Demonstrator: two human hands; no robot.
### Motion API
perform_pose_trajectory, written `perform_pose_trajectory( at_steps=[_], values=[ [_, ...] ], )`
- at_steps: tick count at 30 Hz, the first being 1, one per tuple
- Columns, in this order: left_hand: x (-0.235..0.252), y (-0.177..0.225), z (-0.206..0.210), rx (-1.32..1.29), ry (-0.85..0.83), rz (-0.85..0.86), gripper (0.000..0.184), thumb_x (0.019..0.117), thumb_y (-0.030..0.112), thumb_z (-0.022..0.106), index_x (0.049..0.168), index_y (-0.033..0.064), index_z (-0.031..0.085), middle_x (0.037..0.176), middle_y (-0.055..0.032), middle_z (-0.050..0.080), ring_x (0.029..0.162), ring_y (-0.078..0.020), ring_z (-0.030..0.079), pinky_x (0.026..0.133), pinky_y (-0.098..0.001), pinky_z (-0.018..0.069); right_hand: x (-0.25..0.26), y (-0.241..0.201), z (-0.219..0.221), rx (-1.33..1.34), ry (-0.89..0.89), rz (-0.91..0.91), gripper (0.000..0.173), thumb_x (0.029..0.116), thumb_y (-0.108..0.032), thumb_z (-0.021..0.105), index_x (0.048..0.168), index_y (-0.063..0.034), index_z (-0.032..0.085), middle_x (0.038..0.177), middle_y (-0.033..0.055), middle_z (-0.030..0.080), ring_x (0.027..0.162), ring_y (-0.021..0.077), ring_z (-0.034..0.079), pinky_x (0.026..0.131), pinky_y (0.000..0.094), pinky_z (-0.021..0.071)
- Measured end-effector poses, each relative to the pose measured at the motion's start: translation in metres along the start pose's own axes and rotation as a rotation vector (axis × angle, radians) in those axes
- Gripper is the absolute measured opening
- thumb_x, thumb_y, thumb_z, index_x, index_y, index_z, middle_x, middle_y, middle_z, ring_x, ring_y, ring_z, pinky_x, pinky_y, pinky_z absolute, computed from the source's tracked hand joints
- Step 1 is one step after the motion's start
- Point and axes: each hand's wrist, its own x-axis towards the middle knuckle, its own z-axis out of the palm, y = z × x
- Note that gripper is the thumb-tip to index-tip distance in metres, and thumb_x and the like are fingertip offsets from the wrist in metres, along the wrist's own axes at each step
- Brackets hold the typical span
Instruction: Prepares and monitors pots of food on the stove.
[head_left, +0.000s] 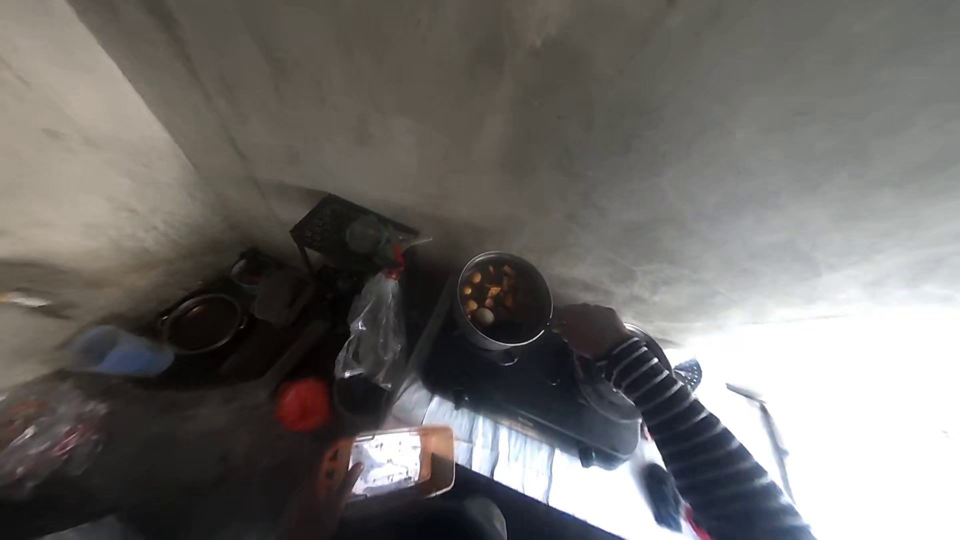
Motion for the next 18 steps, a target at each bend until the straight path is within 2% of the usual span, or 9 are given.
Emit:
perform_pose_trajectory(
  at_steps=[3, 5, 7, 10, 13, 16, 18],
  values=[
    [-0.003, 0.002, -0.002, 0.011, 0.002, -0.028, 0.074, 0.0920, 0.056, 0.068, 0.149, 0.0120, 0.051, 0.126, -0.0171, 0.068, 0.108, -0.0296, 0.070, 0.095, -0.0531, 0.0558, -0.001, -0.002, -0.005, -0.025, -0.003, -0.001, 0.031, 0.1003, -0.033, 0.058, 0.125, -0.0201, 0.071, 0.125, 0.0138, 0.070, 0.115, 0.0386, 0.066, 0.090, 0.0657, 0.0515],
    [-0.005, 0.004, 0.000, 0.001, 0.014, -0.030, 0.075, 0.0915, 0.057, 0.069, 0.149, 0.0118, 0.052, 0.125, -0.0175, 0.069, 0.108, -0.0300, 0.070, 0.096, -0.0536, 0.0559, 0.005, -0.002, 0.001, -0.041, 0.007, -0.025, 0.029, 0.0991, -0.032, 0.059, 0.122, -0.0223, 0.073, 0.123, 0.0113, 0.072, 0.114, 0.0367, 0.068, 0.089, 0.0648, 0.0529],
    [-0.006, 0.005, 0.005, -0.008, 0.021, -0.018, 0.074, 0.0916, 0.057, 0.069, 0.148, 0.0114, 0.052, 0.126, -0.0183, 0.068, 0.108, -0.0305, 0.070, 0.096, -0.0537, 0.0556, 0.014, 0.005, 0.000, -0.022, -0.019, -0.047, 0.030, 0.0999, -0.036, 0.059, 0.126, -0.0275, 0.073, 0.124, 0.0100, 0.072, 0.116, 0.0361, 0.067, 0.092, 0.0656, 0.0516],
    [-0.011, 0.008, 0.013, -0.022, 0.033, -0.010, 0.073, 0.0920, 0.056, 0.068, 0.148, 0.0111, 0.053, 0.127, -0.0188, 0.068, 0.109, -0.0314, 0.069, 0.096, -0.0546, 0.0552, 0.024, 0.035, -0.011, 0.099, -0.080, -0.077, 0.033, 0.0990, -0.045, 0.062, 0.127, -0.0311, 0.073, 0.124, 0.0083, 0.073, 0.120, 0.0335, 0.066, 0.100, 0.0649, 0.0487],
    [-0.021, 0.017, 0.020, -0.022, 0.060, -0.042, 0.072, 0.0917, 0.053, 0.070, 0.147, 0.0107, 0.053, 0.127, -0.0190, 0.068, 0.110, -0.0320, 0.069, 0.097, -0.0553, 0.0546, 0.034, 0.072, -0.010, 0.243, -0.057, -0.135, 0.031, 0.0961, -0.045, 0.068, 0.117, -0.0242, 0.078, 0.115, 0.0082, 0.075, 0.112, 0.0295, 0.069, 0.100, 0.0602, 0.0507],
    [-0.036, 0.028, 0.026, -0.013, 0.092, -0.083, 0.071, 0.0936, 0.052, 0.069, 0.148, 0.0094, 0.052, 0.129, -0.0194, 0.067, 0.115, -0.0333, 0.068, 0.101, -0.0562, 0.0529, 0.032, 0.087, -0.010, 0.312, -0.014, -0.176, 0.032, 0.0991, -0.044, 0.065, 0.119, -0.0226, 0.077, 0.115, 0.0085, 0.075, 0.111, 0.0280, 0.070, 0.100, 0.0583, 0.0512],
    [-0.044, 0.033, 0.034, -0.040, 0.114, -0.091, 0.069, 0.0937, 0.047, 0.071, 0.148, 0.0079, 0.052, 0.129, -0.0202, 0.067, 0.113, -0.0330, 0.068, 0.100, -0.0548, 0.0535, 0.025, 0.084, -0.010, 0.316, 0.052, -0.162, 0.033, 0.1006, -0.046, 0.061, 0.122, -0.0257, 0.076, 0.119, 0.0067, 0.075, 0.114, 0.0278, 0.069, 0.100, 0.0591, 0.0511]
  ],
)
